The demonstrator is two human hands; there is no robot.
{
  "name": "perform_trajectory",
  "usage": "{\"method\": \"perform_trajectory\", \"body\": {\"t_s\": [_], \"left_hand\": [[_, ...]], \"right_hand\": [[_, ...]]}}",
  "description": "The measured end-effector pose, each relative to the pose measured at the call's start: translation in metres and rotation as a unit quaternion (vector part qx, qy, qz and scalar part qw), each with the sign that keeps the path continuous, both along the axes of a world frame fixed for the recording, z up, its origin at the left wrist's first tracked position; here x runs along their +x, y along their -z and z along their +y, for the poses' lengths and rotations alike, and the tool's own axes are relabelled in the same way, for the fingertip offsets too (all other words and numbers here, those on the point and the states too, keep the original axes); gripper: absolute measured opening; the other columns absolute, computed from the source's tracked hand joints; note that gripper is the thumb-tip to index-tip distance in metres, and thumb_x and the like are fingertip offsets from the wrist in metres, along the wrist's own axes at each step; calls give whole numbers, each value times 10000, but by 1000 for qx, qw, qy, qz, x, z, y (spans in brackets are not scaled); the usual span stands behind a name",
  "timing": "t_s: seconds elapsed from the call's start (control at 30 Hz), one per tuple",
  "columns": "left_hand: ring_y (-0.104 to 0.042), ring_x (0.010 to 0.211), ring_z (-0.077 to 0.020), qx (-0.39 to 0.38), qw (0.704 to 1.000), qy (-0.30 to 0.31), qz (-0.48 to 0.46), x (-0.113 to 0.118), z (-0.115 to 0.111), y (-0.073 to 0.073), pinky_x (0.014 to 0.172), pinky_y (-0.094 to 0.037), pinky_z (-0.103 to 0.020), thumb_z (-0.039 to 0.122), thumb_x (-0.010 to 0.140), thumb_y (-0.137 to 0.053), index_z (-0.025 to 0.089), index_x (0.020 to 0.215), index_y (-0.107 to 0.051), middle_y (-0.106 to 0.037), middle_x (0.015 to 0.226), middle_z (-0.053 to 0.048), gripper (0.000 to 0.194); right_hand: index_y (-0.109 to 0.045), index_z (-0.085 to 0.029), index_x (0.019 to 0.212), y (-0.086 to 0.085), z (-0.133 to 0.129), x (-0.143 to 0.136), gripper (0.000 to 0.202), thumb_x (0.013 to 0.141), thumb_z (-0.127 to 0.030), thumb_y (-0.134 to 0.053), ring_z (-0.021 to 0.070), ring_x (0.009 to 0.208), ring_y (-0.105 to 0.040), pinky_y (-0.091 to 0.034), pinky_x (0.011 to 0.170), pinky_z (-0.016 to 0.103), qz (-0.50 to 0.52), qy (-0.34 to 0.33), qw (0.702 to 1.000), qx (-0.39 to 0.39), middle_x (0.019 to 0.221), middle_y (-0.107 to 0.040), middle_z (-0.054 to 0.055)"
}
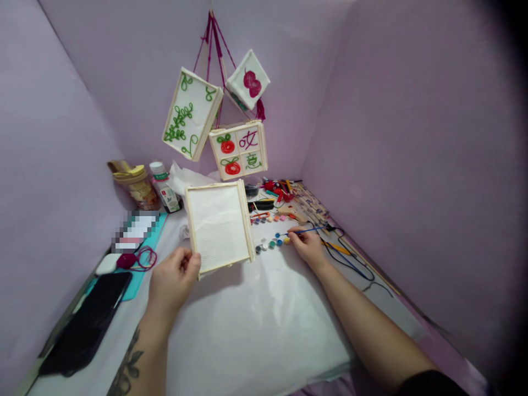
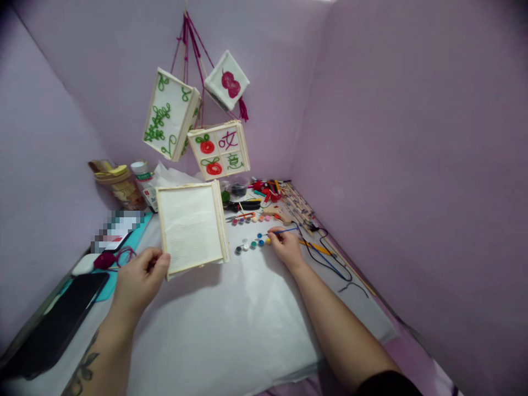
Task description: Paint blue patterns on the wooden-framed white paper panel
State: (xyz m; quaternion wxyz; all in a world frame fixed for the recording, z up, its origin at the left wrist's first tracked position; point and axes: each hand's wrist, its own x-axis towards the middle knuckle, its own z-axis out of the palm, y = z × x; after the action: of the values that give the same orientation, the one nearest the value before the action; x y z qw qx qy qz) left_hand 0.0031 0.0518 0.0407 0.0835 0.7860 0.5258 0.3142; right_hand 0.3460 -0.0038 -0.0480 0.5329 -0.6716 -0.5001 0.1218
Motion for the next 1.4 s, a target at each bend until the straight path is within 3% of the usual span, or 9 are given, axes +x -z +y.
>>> {"method": "perform_trajectory", "body": {"t_s": [0.43, 0.7, 1.07, 1.4], "left_hand": [[-502, 532, -124, -6, 1000, -1, 1, 0, 1, 0, 539, -350, -240, 407, 824, -445, 199, 668, -525, -529, 555, 23, 272], [-493, 521, -135, -15, 1000, 11, -3, 0, 0, -1, 527, -338, -247, 424, 821, -440, 202, 654, -512, -528, 537, 15, 287], [-491, 527, -140, -12, 1000, 11, 4, 0, -1, -3, 534, -336, -255, 424, 827, -435, 205, 644, -503, -539, 544, 7, 293], [-488, 522, -138, -15, 1000, 9, 3, 1, -2, -4, 528, -336, -251, 422, 820, -432, 207, 640, -501, -530, 530, 13, 288]], "right_hand": [[-675, -171, 845, 3, 0, 1, 260, 803, -399, -557, 183, 661, -634, -498, 627, 299, -15, -3, 1000, -6, 828, -713, 78], [-663, -168, 839, 0, 0, 4, 292, 782, -445, -590, 195, 592, -636, -511, 597, 315, 68, 25, 997, -4, 667, -677, 52], [-673, -161, 849, 5, 5, 3, 304, 767, -443, -595, 185, 620, -626, -499, 614, 309, 54, 24, 998, -28, 725, -685, 55], [-667, -176, 759, 3, 6, 3, 294, 739, -464, -612, 175, 548, -588, -456, 542, 286, 56, 36, 998, -13, 582, -642, 23]]}}
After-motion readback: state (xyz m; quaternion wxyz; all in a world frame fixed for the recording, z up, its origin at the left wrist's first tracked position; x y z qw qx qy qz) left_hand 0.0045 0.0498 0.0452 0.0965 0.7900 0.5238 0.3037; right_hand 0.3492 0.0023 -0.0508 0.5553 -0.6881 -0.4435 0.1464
